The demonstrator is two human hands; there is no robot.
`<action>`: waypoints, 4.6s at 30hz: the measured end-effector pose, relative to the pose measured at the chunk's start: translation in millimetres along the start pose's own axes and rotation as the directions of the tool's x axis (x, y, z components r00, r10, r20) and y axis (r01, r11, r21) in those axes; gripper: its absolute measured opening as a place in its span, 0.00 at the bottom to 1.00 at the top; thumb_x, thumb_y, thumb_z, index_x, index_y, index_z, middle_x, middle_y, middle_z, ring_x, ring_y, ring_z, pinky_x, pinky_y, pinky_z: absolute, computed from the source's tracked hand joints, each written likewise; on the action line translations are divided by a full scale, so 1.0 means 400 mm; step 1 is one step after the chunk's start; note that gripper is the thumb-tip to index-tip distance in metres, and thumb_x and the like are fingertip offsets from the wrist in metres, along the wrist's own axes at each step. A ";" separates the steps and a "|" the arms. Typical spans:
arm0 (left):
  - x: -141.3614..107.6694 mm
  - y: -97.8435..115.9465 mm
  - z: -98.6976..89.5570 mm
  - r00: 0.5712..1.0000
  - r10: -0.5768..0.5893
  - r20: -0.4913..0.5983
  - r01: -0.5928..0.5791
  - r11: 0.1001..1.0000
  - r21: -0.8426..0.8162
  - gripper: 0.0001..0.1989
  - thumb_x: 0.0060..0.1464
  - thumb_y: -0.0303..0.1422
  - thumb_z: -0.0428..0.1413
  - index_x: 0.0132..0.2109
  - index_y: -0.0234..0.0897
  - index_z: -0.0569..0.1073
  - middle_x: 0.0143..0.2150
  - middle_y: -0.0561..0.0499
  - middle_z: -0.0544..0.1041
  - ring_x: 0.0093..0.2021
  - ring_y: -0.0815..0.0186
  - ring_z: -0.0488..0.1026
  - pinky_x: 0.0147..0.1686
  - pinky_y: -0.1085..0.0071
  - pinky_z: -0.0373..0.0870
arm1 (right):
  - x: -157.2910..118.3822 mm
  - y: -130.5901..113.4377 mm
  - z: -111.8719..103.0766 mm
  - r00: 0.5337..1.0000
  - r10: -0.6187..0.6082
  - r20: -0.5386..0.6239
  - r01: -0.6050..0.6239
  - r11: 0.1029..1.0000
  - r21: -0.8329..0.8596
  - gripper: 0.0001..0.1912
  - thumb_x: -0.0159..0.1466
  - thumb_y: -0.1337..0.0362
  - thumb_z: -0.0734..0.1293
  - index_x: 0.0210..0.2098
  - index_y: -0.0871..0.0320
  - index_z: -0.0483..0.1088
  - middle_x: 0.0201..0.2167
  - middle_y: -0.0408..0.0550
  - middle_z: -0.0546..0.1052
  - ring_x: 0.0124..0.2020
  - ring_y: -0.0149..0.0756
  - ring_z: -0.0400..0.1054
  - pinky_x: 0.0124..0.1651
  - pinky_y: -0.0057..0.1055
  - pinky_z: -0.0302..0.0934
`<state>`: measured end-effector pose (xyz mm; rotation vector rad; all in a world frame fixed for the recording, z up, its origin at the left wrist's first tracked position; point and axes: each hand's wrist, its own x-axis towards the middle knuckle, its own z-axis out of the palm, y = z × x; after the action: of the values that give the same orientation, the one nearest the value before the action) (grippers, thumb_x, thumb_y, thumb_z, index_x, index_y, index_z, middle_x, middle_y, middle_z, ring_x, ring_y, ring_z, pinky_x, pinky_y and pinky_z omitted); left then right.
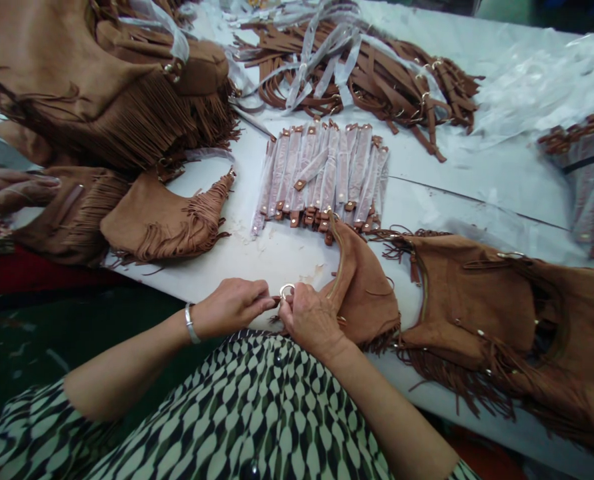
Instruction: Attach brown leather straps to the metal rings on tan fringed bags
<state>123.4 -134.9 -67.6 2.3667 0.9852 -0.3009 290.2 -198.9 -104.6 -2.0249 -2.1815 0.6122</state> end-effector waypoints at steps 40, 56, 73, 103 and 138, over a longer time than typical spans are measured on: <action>-0.014 0.039 0.058 0.977 -0.202 0.069 0.213 0.943 -0.255 0.08 0.53 0.37 0.47 0.33 0.38 0.66 0.30 0.50 0.74 0.31 0.63 0.70 0.26 0.71 0.56 | -0.006 -0.017 -0.022 0.966 0.069 0.248 -0.037 0.991 -0.131 0.09 0.62 0.62 0.58 0.37 0.62 0.64 0.34 0.51 0.73 0.38 0.39 0.68 0.36 0.31 0.59; -0.021 0.038 0.076 0.971 -0.206 0.125 0.231 0.943 -0.239 0.09 0.54 0.37 0.46 0.36 0.37 0.66 0.32 0.48 0.75 0.33 0.61 0.71 0.29 0.70 0.61 | -0.003 -0.033 -0.026 0.951 0.077 0.298 -0.017 0.980 -0.197 0.10 0.61 0.61 0.58 0.35 0.62 0.64 0.31 0.53 0.74 0.34 0.43 0.71 0.30 0.33 0.62; -0.020 0.037 0.111 0.960 -0.245 0.137 0.272 0.931 -0.242 0.10 0.55 0.39 0.45 0.36 0.37 0.66 0.34 0.47 0.76 0.36 0.59 0.73 0.31 0.68 0.64 | -0.005 -0.020 -0.012 0.965 0.049 0.258 0.010 0.975 -0.223 0.09 0.59 0.63 0.57 0.33 0.62 0.64 0.25 0.53 0.75 0.29 0.43 0.72 0.27 0.30 0.58; -0.038 0.031 0.137 0.988 -0.140 -0.069 0.077 0.822 -0.564 0.06 0.53 0.33 0.49 0.32 0.35 0.66 0.26 0.54 0.71 0.28 0.69 0.67 0.28 0.75 0.60 | -0.031 0.011 0.002 0.974 -0.045 0.223 0.082 0.984 -0.158 0.07 0.60 0.61 0.59 0.31 0.60 0.60 0.23 0.47 0.72 0.26 0.37 0.69 0.24 0.28 0.46; -0.015 0.030 0.141 0.948 -0.318 -0.033 0.157 0.553 -0.818 0.09 0.54 0.36 0.46 0.29 0.36 0.61 0.27 0.54 0.65 0.31 0.68 0.63 0.31 0.73 0.61 | -0.064 0.038 0.018 0.993 -0.115 0.028 0.100 0.944 0.315 0.01 0.54 0.66 0.59 0.27 0.55 0.60 0.25 0.46 0.70 0.29 0.38 0.67 0.32 0.32 0.61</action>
<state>127.9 -177.4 -106.8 1.4123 1.1997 0.2518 304.7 -225.0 -111.6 -1.7348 -2.0453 0.9313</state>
